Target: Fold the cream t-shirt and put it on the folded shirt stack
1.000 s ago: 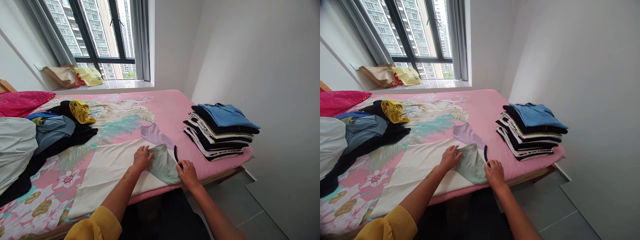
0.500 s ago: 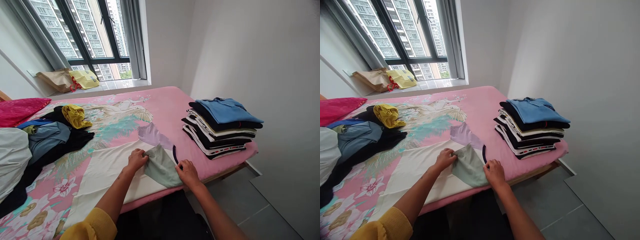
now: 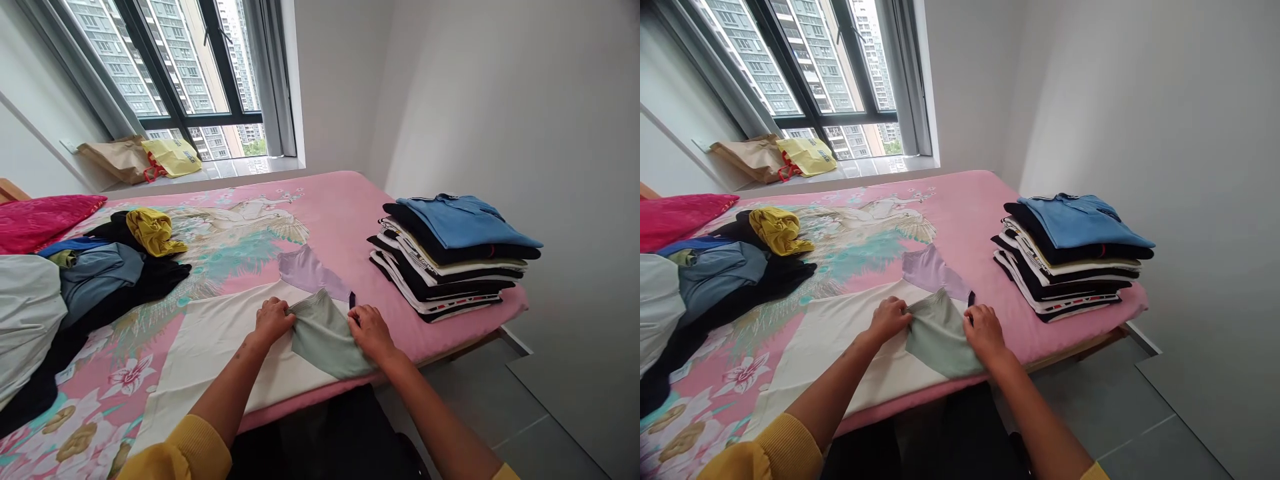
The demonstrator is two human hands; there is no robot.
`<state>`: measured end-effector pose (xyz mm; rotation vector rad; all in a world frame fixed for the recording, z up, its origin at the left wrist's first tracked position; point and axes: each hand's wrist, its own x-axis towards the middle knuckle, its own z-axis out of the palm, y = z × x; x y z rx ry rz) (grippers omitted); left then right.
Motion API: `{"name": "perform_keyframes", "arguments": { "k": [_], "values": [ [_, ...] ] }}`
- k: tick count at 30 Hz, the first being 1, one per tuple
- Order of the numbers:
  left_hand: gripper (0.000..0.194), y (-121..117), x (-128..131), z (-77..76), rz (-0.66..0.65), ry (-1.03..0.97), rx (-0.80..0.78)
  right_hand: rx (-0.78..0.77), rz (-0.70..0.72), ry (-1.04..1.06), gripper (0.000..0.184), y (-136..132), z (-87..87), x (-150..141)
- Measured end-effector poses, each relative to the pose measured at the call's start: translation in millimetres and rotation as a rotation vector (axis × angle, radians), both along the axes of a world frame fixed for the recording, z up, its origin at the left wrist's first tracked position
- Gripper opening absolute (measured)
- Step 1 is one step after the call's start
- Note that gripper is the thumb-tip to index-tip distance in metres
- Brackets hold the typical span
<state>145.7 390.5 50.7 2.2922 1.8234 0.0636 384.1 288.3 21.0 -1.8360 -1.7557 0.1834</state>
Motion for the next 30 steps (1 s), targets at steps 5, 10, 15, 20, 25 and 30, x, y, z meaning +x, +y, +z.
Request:
{"name": "perform_keyframes", "arguments": {
  "k": [5,10,15,20,25,30],
  "values": [
    [0.027,-5.3,2.9,0.4,-0.003,0.005,0.029,-0.08,0.0,-0.02,0.02,43.2,6.9,-22.8],
    [0.022,-5.0,1.3,3.5,-0.049,-0.015,0.042,-0.239,-0.059,-0.06,0.021,66.7,0.9,-33.4],
    [0.033,-9.8,1.6,-3.7,0.022,-0.072,0.064,-0.275,-0.1,0.006,0.025,69.8,-3.4,-24.3],
    [0.034,-30.6,5.9,-5.0,-0.102,-0.286,0.303,-0.073,-0.121,0.165,0.025,58.5,8.4,-20.3],
    [0.036,-51.4,16.7,-16.9,-0.564,-0.233,0.195,0.15,0.145,0.141,0.022,3.5,14.3,-44.2],
    [0.047,-61.8,21.9,-29.9,-0.258,-0.055,0.174,0.038,0.183,-0.04,0.03,-65.1,-7.9,-49.5]
  ]
}}
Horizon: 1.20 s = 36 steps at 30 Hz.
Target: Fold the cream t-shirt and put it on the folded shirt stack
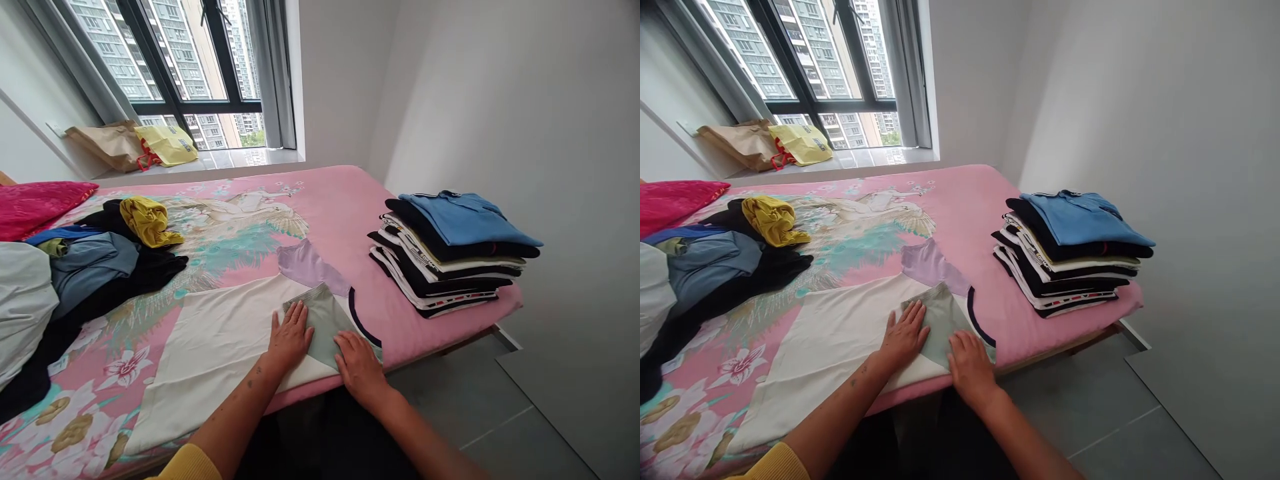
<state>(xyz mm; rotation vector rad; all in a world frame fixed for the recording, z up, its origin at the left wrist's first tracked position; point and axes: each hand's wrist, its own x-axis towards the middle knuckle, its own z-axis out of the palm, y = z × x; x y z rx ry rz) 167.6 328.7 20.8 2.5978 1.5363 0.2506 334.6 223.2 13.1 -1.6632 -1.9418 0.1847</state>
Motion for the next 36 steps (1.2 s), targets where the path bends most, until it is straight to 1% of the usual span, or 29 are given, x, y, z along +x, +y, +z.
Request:
{"name": "perform_keyframes", "arguments": {
  "k": [1,2,3,4,6,7,9,11,13,15,17,19,21,23,25,27,29,31,33,36],
  "values": [
    [0.046,-0.2,2.9,1.8,0.007,0.017,0.007,-0.007,-0.02,-0.006,0.031,-8.3,-2.1,2.3],
    [0.043,0.5,7.1,5.0,-0.021,0.025,0.02,-0.012,-0.028,-0.001,0.031,-14.1,-2.4,4.6],
    [0.042,2.2,12.6,8.9,-0.083,0.023,0.031,-0.012,-0.028,0.011,0.03,-17.4,-1.0,6.4],
    [0.042,4.6,19.0,12.6,-0.171,0.013,0.034,-0.007,-0.023,0.021,0.03,-18.7,1.2,7.5],
    [0.045,10.7,32.1,16.8,-0.326,-0.012,0.012,0.018,-0.005,0.01,0.033,-17.5,4.9,7.1],
    [0.045,13.8,37.6,16.3,-0.34,-0.017,-0.009,0.026,-0.001,-0.012,0.036,-16.3,4.6,6.2],
    [0.047,18.6,44.5,10.2,-0.249,-0.008,-0.047,0.01,-0.01,-0.077,0.043,-15.1,-1.8,4.4],
    [0.055,21.0,45.8,0.3,-0.138,0.001,-0.059,-0.03,-0.031,-0.132,0.051,-16.8,-13.6,3.9],
    [0.059,21.6,44.0,-7.8,-0.105,0.005,-0.06,-0.052,-0.042,-0.157,0.055,-20.2,-24.3,4.7],
    [0.059,21.6,41.8,-10.6,-0.117,0.01,-0.07,-0.057,-0.05,-0.149,0.055,-22.0,-28.1,5.8],
    [0.059,21.7,40.5,-8.2,-0.135,0.013,-0.083,-0.065,-0.061,-0.118,0.048,-19.5,-23.7,6.8],
    [0.056,21.8,39.0,-2.7,-0.149,0.011,-0.064,-0.067,-0.064,-0.074,0.041,-11.8,-13.5,7.9],
    [0.052,20.5,34.7,3.3,-0.138,0.007,-0.014,-0.043,-0.055,-0.035,0.039,-0.5,-1.6,10.0],
    [0.051,16.0,24.8,8.5,-0.079,0.0,0.043,-0.003,-0.039,0.001,0.039,10.9,8.8,14.7],
    [0.052,6.6,8.0,12.2,0.03,-0.02,0.085,0.021,-0.045,0.053,0.037,18.6,15.2,23.0],
    [0.05,-8.2,-14.4,13.9,0.159,-0.051,0.101,0.009,-0.086,0.118,0.032,19.3,16.9,34.6],
    [0.042,-26.8,-38.9,13.3,0.255,-0.07,0.087,-0.054,-0.145,0.179,0.027,12.6,14.7,47.3],
    [0.033,-45.3,-61.8,10.7,0.278,-0.062,0.061,-0.182,-0.192,0.236,0.025,1.0,10.4,58.8],
    [0.029,-59.2,-80.7,7.4,0.253,-0.048,0.049,-0.332,-0.215,0.276,0.026,-11.1,5.8,67.9],
    [0.03,-67.0,-100.9,5.9,0.221,-0.042,0.057,-0.467,-0.245,0.323,0.029,-22.5,0.4,77.8]
  ]
}}
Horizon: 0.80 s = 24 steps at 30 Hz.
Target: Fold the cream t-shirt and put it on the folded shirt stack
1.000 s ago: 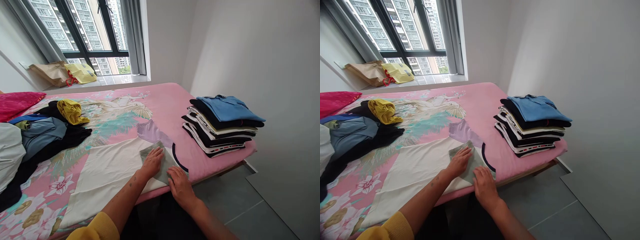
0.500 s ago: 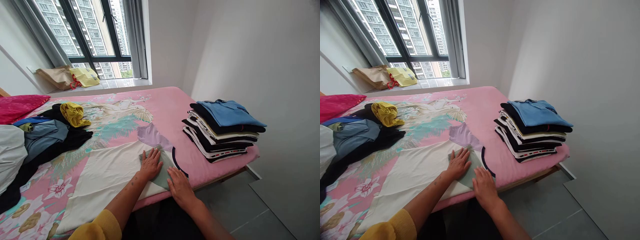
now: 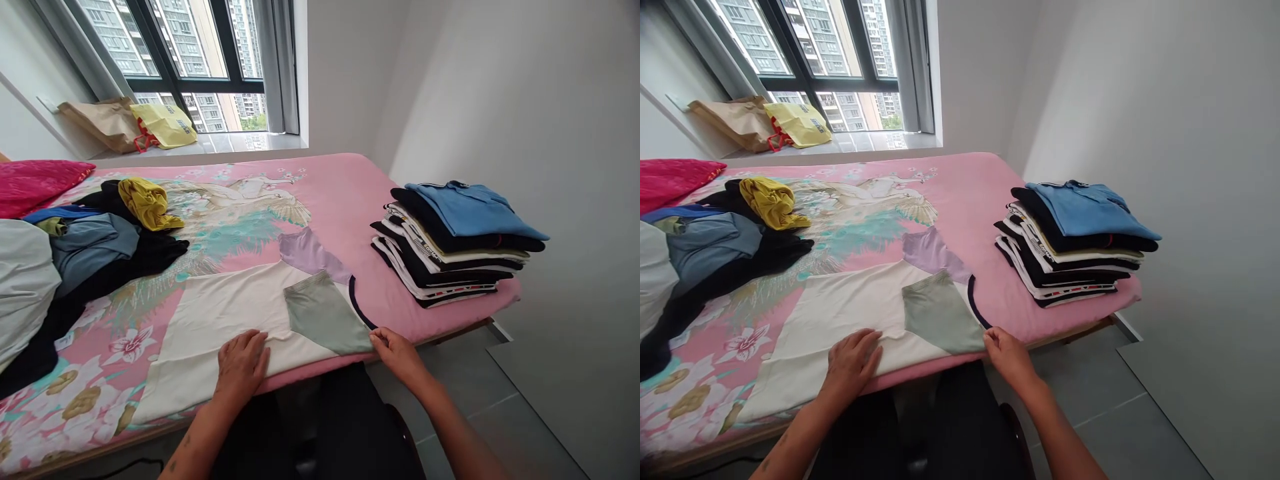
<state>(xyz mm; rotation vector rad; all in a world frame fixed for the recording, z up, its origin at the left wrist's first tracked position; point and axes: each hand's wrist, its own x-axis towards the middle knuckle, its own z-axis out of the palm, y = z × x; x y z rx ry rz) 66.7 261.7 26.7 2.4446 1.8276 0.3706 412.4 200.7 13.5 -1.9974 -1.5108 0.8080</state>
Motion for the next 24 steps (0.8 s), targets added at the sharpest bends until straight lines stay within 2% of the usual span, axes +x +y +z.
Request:
{"name": "perform_keyframes", "arguments": {
  "k": [3,6,10,14,18,21,24],
  "values": [
    [0.032,0.8,-9.5,4.5,-0.022,-0.001,0.004,-0.042,-0.037,0.074,0.032,-2.2,-2.4,7.0],
    [0.033,1.0,-6.2,11.0,-0.089,-0.015,-0.018,-0.109,0.002,0.117,0.031,-0.3,-1.5,10.2],
    [0.032,6.0,17.3,19.9,-0.155,0.0,-0.11,-0.259,0.051,0.168,0.032,3.6,2.9,8.2],
    [0.033,26.1,45.4,30.5,-0.101,0.034,-0.263,-0.399,0.049,0.421,0.027,7.0,9.3,6.3],
    [0.028,44.3,60.2,35.8,-0.132,0.058,-0.414,-0.444,0.095,0.542,0.029,8.0,12.0,7.0],
    [0.024,47.4,61.8,34.9,-0.19,0.061,-0.439,-0.44,0.144,0.58,0.028,8.2,9.2,6.0],
    [0.028,44.7,58.9,34.4,-0.214,0.064,-0.447,-0.417,0.173,0.643,0.027,6.7,3.4,6.4]
  ]
}}
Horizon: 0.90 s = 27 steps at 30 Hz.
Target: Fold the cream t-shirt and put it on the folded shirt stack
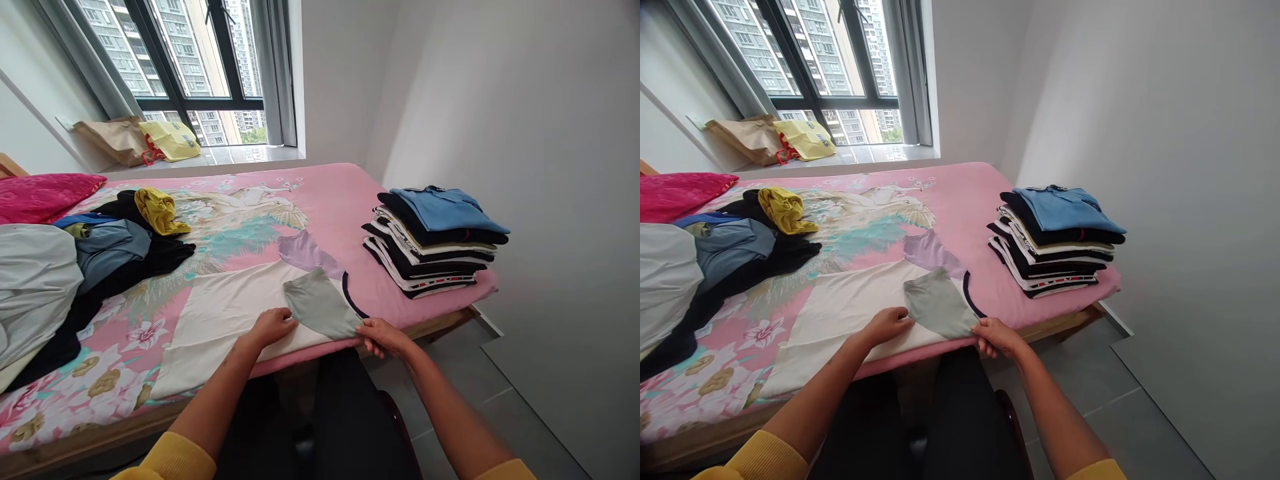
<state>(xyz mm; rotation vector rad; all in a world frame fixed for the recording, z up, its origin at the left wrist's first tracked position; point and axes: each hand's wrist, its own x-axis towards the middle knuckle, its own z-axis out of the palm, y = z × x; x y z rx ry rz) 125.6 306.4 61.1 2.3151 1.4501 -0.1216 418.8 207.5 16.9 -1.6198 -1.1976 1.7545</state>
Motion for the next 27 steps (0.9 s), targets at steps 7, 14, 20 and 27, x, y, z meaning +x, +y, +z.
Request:
{"name": "perform_keyframes", "arguments": {
  "k": [7,14,20,27],
  "values": [
    [0.035,-5.0,-3.8,4.3,-0.035,0.063,-0.041,-0.008,0.005,-0.005,0.023,-7.7,-6.8,8.2],
    [0.023,-3.3,-38.3,16.6,-0.008,0.164,-0.069,-0.002,0.0,0.048,0.027,-10.7,-8.2,9.1],
    [0.018,-1.8,-134.9,19.4,0.238,0.247,-0.108,-0.004,0.001,0.046,0.03,-15.5,-7.9,5.4],
    [0.018,-32.5,-243.4,16.8,0.622,0.061,-0.14,-0.043,-0.008,0.033,0.038,-22.3,-13.9,-2.7]
  ]
}}
